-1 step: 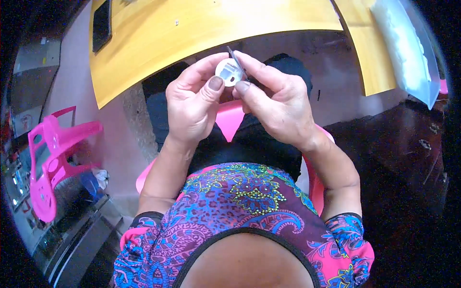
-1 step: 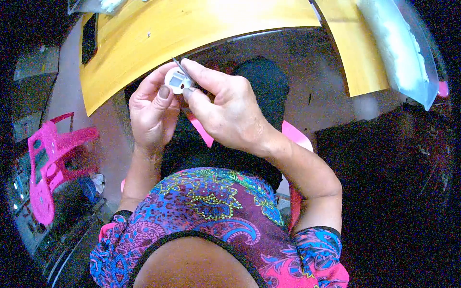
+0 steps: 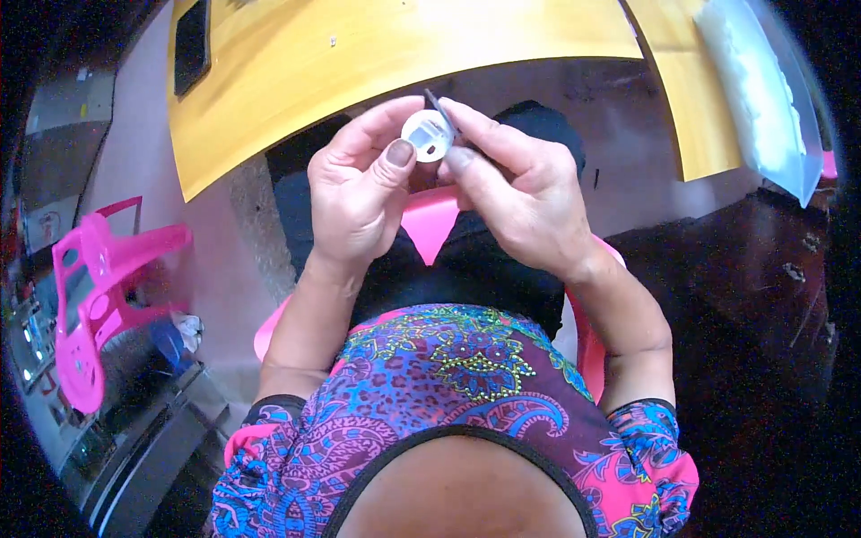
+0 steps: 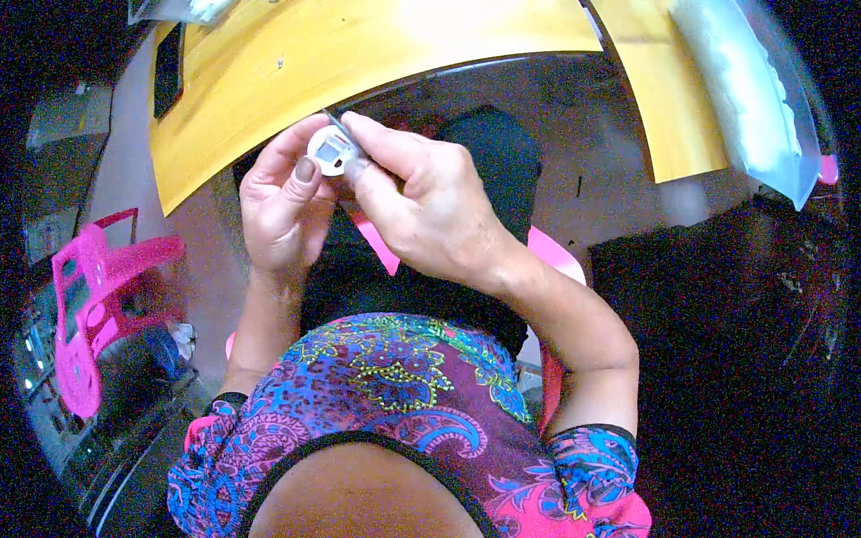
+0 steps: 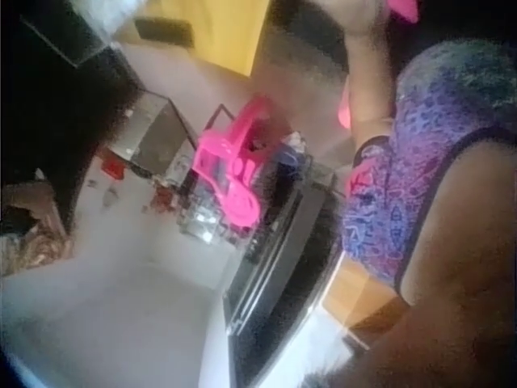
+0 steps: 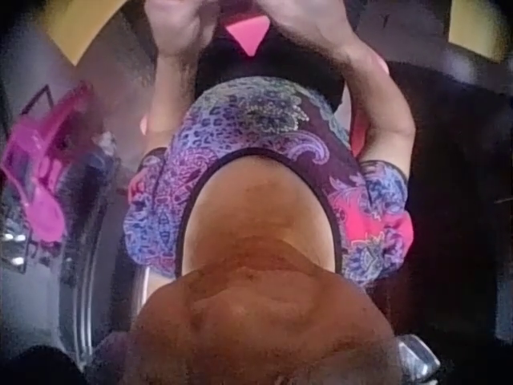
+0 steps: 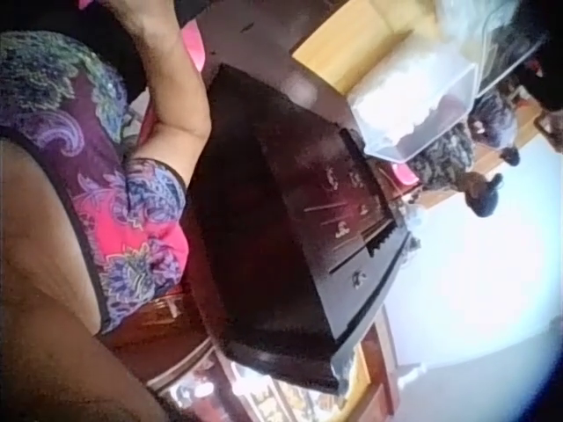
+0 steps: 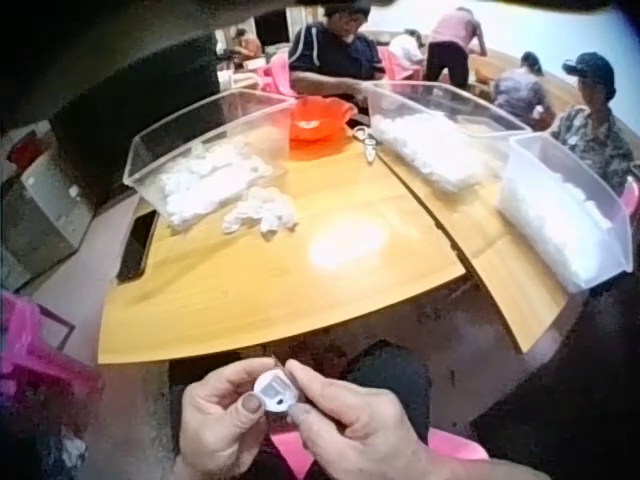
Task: The person uses a small tool to scrape the inner surface of a white plastic component before gathering more pieces from a bin to continue the task.
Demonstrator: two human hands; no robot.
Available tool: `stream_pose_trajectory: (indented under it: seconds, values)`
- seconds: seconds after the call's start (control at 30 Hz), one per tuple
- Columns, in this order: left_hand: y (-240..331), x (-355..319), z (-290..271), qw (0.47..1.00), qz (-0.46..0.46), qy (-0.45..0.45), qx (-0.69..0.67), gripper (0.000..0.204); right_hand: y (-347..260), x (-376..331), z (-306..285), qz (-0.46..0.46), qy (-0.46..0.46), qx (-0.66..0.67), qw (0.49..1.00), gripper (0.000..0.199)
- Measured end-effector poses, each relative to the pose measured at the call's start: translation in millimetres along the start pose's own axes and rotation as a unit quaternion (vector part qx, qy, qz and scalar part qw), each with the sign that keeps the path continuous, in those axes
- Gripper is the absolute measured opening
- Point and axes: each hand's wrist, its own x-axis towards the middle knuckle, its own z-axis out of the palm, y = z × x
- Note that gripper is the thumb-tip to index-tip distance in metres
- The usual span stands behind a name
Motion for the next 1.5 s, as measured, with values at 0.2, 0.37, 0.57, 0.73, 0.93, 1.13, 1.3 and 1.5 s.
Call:
stream_pose_trajectory:
  seconds: [0.2, 0.37, 0.57, 0.73, 0.93, 1.13, 1.3, 1.5]
  values:
    - [20, 0, -25, 0.999, 0.025, -0.012, -0.028, 0.033, -8, 8, 0, -0.179, -0.063, -0.293, 0.937, 0.044]
    - [32, -4, -31, 0.999, 0.009, 0.000, -0.049, 0.033, -16, 4, 12, -0.162, -0.085, -0.340, 0.923, 0.049]
    - [29, -4, -33, 0.999, 0.014, -0.023, -0.042, 0.033, -13, 5, 12, -0.161, -0.096, -0.338, 0.922, 0.049]
    - [26, -3, -30, 0.998, 0.007, -0.034, -0.046, 0.034, -13, 6, 10, -0.154, -0.088, -0.339, 0.924, 0.047]
    - [23, -5, -33, 0.999, 0.007, -0.041, 0.009, 0.037, -17, 6, 9, -0.144, -0.089, -0.331, 0.928, 0.046]
    - [17, -2, -29, 0.998, 0.038, -0.045, -0.008, 0.033, -15, 9, 1, -0.088, -0.124, -0.253, 0.956, 0.044]
    - [12, -1, -29, 0.999, 0.026, -0.045, -0.002, 0.032, -15, 8, -3, 0.029, -0.122, -0.139, 0.982, 0.036]
    - [7, 2, -32, 0.994, -0.051, 0.004, -0.092, 0.030, -15, 14, -6, 0.085, -0.136, -0.148, 0.976, 0.030]
